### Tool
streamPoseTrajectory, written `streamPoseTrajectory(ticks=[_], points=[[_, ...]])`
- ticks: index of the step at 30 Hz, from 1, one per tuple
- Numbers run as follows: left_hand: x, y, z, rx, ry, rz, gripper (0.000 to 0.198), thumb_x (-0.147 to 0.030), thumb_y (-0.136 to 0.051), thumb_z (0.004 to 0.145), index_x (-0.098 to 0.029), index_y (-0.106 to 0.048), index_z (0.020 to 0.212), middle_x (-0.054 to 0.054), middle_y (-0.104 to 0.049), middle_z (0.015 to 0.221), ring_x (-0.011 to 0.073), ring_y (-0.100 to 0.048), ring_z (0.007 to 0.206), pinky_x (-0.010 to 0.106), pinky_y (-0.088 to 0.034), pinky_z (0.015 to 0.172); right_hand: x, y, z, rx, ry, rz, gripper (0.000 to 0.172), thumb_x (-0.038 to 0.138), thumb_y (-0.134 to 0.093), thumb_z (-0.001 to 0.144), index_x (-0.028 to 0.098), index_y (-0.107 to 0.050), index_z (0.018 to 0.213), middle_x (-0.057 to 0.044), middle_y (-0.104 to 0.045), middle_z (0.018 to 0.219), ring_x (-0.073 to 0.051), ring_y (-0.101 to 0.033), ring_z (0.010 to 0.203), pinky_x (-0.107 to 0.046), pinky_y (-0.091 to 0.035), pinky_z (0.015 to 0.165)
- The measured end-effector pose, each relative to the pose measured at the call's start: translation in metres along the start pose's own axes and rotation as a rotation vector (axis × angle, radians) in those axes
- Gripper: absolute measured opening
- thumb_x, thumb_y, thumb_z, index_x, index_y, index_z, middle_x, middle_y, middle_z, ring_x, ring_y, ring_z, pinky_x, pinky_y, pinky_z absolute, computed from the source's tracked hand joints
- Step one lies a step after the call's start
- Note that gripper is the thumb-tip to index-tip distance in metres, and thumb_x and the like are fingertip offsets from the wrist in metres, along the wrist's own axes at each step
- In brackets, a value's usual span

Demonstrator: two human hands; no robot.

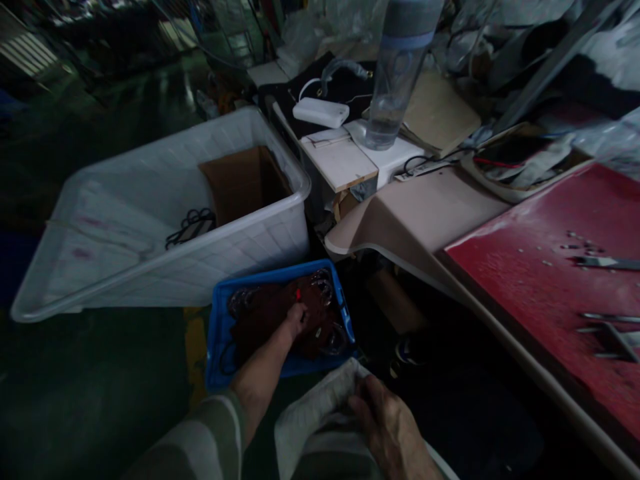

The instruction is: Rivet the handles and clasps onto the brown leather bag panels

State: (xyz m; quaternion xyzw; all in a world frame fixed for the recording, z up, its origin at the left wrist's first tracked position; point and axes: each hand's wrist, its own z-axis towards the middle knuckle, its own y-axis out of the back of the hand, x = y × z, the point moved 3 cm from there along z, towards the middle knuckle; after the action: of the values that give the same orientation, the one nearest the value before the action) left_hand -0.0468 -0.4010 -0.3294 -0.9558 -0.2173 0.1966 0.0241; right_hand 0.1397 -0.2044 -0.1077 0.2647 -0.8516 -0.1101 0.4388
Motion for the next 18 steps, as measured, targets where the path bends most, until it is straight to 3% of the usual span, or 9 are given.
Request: streamPoseTrajectory(ticks=[5,9,11,13,15,18], points=[[0.054,0.036,-0.059,-0.076,0.067,0.192,0.022,-0.033,-0.059,0.098,-0.011,-0.06,0.094,-0.002,-0.056,0.075,0.0063,-0.049,0.054,0.017,-0.043,0.048,0.0,0.005,0.0,0.047,-0.011,0.055,0.05,0.069,-0.035,0.089,0.023,-0.053,0.084,-0.005,-0.064,0.079,-0.02,-0.061,0.074,-0.032,-0.048,0.07],[0.091,0.05,-0.123,0.009,-0.003,0.269,0.022,-0.019,-0.057,0.09,-0.013,-0.053,0.069,-0.006,-0.041,0.051,0.0047,-0.028,0.036,0.019,-0.016,0.036,-0.003,0.006,-0.001,0.04,0.003,0.099,0.052,0.072,-0.037,0.086,0.022,-0.053,0.085,-0.005,-0.063,0.078,-0.02,-0.06,0.074,-0.032,-0.048,0.07],[0.094,0.05,-0.152,0.072,-0.093,0.27,0.013,-0.016,-0.06,0.078,-0.015,-0.052,0.067,-0.006,-0.041,0.047,0.0056,-0.027,0.034,0.022,-0.012,0.036,-0.002,0.007,-0.002,0.043,0.006,0.113,0.053,0.072,-0.038,0.086,0.021,-0.054,0.085,-0.005,-0.063,0.078,-0.02,-0.06,0.074,-0.031,-0.048,0.069],[0.089,0.046,-0.177,0.15,-0.208,0.275,0.011,-0.019,-0.064,0.071,-0.017,-0.054,0.074,-0.006,-0.043,0.049,0.0064,-0.031,0.036,0.022,-0.015,0.037,0.002,0.011,-0.004,0.039,0.018,0.148,0.054,0.072,-0.039,0.087,0.02,-0.056,0.087,-0.005,-0.063,0.08,-0.021,-0.06,0.077,-0.031,-0.048,0.07],[0.083,0.04,-0.2,0.254,-0.343,0.329,0.021,-0.026,-0.07,0.069,-0.018,-0.056,0.083,-0.005,-0.047,0.053,0.0083,-0.038,0.041,0.021,-0.023,0.04,0.01,0.019,-0.008,0.015,0.04,0.22,0.056,0.071,-0.042,0.087,0.019,-0.058,0.094,-0.006,-0.065,0.088,-0.022,-0.061,0.084,-0.032,-0.049,0.076],[0.084,0.027,-0.228,0.382,-0.542,0.538,0.038,-0.041,-0.074,0.069,-0.018,-0.06,0.096,0.001,-0.057,0.066,0.0174,-0.055,0.059,0.025,-0.042,0.051,0.026,0.036,-0.027,-0.074,0.13,0.447,0.061,0.068,-0.054,0.084,0.017,-0.057,0.118,-0.011,-0.064,0.112,-0.026,-0.06,0.106,-0.037,-0.048,0.091]])
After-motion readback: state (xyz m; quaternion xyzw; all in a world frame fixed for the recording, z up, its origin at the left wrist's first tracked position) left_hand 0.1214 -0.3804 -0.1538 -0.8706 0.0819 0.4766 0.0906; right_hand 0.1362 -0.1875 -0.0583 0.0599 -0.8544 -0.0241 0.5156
